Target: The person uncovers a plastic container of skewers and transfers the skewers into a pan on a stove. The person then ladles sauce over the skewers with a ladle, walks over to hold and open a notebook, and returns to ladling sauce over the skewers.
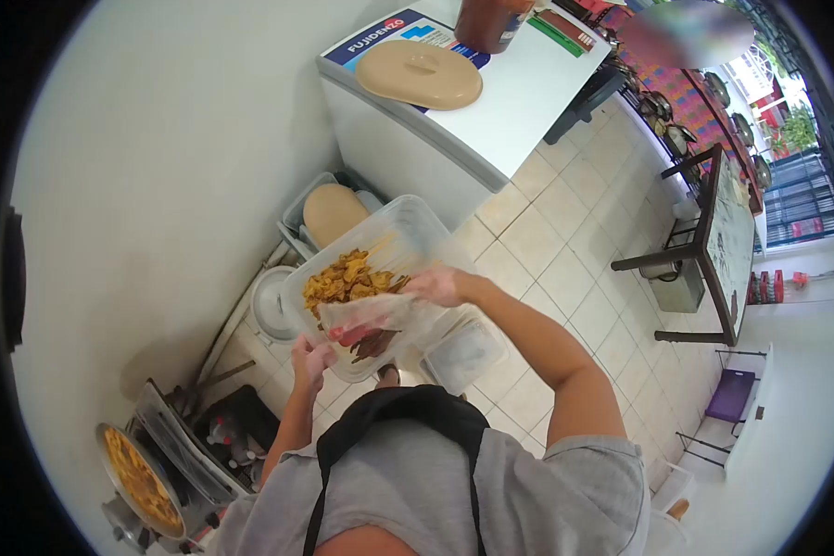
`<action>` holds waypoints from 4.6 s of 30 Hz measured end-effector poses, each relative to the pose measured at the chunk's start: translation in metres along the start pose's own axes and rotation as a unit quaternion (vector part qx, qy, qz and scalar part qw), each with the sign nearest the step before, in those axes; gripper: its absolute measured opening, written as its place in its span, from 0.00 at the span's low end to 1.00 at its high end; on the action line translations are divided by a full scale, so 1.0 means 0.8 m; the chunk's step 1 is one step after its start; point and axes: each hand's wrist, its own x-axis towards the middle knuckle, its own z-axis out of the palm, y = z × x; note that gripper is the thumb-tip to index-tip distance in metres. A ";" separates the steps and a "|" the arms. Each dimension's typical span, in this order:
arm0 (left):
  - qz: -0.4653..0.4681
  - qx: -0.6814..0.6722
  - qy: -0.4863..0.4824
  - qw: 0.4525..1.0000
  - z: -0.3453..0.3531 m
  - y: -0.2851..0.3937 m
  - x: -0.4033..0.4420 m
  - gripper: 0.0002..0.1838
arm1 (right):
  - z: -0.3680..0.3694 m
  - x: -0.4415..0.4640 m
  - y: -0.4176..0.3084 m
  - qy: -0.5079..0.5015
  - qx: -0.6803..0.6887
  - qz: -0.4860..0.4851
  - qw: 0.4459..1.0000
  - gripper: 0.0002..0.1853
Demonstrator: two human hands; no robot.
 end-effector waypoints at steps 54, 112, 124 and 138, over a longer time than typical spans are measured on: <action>0.018 -0.100 0.208 0.973 0.011 0.046 -0.091 0.20 | -0.081 0.303 -0.010 -0.223 -0.294 -0.236 0.899 0.52; -0.045 -0.070 0.251 0.964 -0.141 0.082 -0.061 0.15 | -0.324 0.422 -0.116 0.189 -0.164 -0.153 0.956 0.16; 0.018 0.095 0.455 0.885 -0.126 0.121 -0.107 0.23 | -0.322 0.564 -0.084 0.084 -0.474 -0.077 0.873 0.11; 0.006 -0.024 0.540 0.841 -0.081 0.103 -0.196 0.20 | -0.377 0.538 -0.122 0.110 -0.301 -0.012 0.947 0.34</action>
